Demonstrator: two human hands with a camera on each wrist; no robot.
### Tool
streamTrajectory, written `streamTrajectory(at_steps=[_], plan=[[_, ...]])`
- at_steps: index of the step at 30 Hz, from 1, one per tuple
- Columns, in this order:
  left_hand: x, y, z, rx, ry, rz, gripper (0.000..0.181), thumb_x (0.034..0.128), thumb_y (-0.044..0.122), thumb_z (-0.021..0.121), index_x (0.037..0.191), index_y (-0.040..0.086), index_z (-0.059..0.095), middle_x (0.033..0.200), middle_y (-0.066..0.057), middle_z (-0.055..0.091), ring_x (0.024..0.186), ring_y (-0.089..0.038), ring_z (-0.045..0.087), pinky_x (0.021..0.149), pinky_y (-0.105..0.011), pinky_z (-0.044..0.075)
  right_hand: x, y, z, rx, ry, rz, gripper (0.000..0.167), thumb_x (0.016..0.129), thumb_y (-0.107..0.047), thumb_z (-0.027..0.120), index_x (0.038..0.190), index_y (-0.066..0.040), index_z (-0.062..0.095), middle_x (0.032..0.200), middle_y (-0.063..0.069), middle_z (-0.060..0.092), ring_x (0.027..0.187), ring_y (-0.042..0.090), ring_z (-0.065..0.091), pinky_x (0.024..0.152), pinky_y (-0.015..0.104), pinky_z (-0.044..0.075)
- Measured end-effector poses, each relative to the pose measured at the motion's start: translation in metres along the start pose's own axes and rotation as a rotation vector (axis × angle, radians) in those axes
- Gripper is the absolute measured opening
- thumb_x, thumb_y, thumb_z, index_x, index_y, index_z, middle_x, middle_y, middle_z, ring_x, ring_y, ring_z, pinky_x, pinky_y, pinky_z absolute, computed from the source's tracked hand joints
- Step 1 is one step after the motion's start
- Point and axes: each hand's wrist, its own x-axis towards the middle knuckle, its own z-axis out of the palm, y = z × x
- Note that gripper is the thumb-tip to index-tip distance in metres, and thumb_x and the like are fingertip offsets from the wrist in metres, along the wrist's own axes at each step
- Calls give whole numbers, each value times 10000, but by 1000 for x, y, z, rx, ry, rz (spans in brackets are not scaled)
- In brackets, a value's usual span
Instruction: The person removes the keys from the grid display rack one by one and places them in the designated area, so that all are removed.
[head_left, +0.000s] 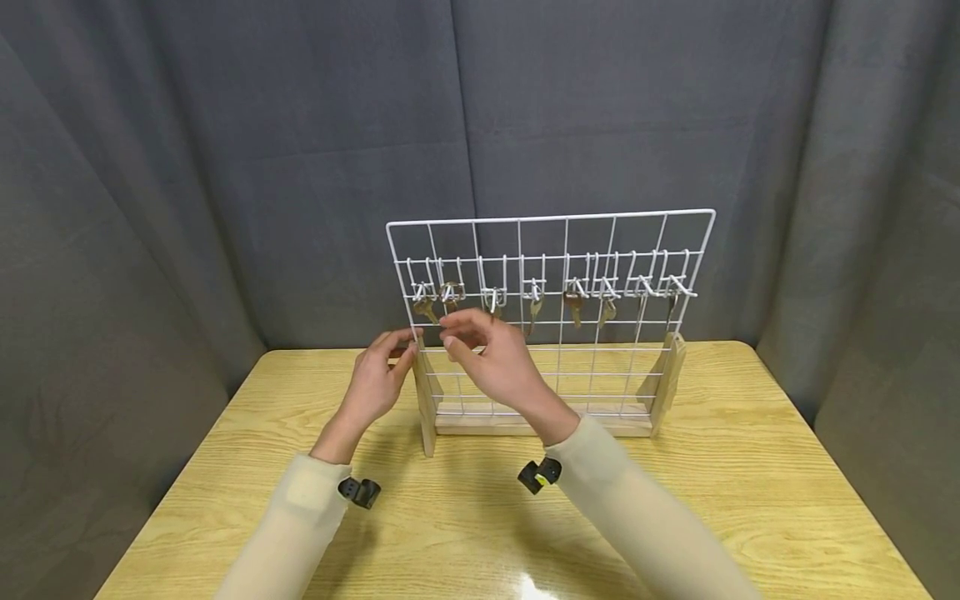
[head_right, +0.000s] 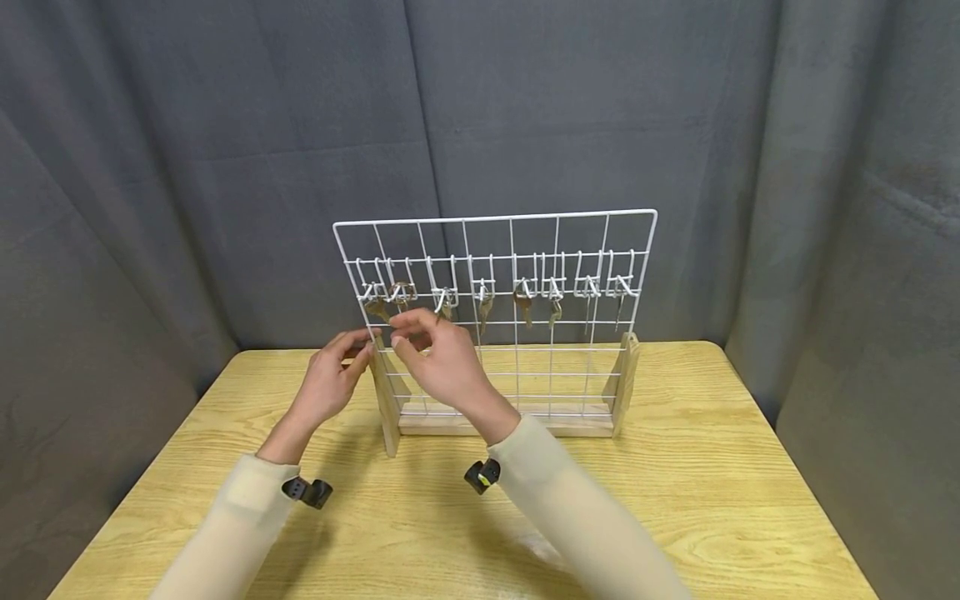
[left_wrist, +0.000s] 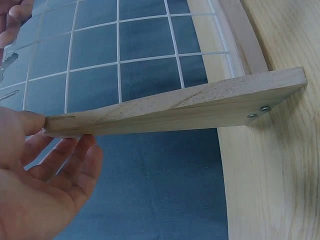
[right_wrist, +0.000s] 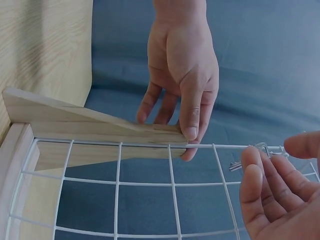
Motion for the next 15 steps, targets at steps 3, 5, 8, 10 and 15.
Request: streamTrajectory(at_steps=[3,5,8,10,15], plan=[[0,0,0,-4,0,1,329,1058,239,508,1334,93,613,1276,-156,609,1152,-338,655,925,-517,562,2,0,3,-8,-3,4,262,998,-208,610,1240,-117,652,1070,52,747,845,173,712,659,275,532],[0,0,0,-7,0,3,327,1057,233,511,1332,90,614,1276,-159,609,1148,-342,657,924,-517,562,3,0,4,-15,-1,6,277,999,-210,605,1254,-110,647,1086,49,743,843,171,712,654,272,526],[0,0,-1,-9,2,7,325,1055,227,515,1331,86,613,1276,-161,609,1144,-345,660,923,-515,563,4,-1,6,-16,3,13,279,999,-208,598,1265,-136,643,1113,38,735,837,160,712,650,264,522],[0,0,-1,-11,4,6,323,1054,224,518,1329,86,615,1273,-160,611,1142,-345,661,924,-514,563,5,-1,7,-14,4,14,284,999,-208,593,1274,-150,640,1126,35,730,830,151,712,646,261,519],[0,0,0,-14,6,8,322,1051,225,525,1329,91,618,1277,-156,613,1138,-341,664,921,-509,565,8,0,10,-10,11,24,312,998,-197,587,1305,-162,627,1194,24,712,829,142,719,616,258,510]])
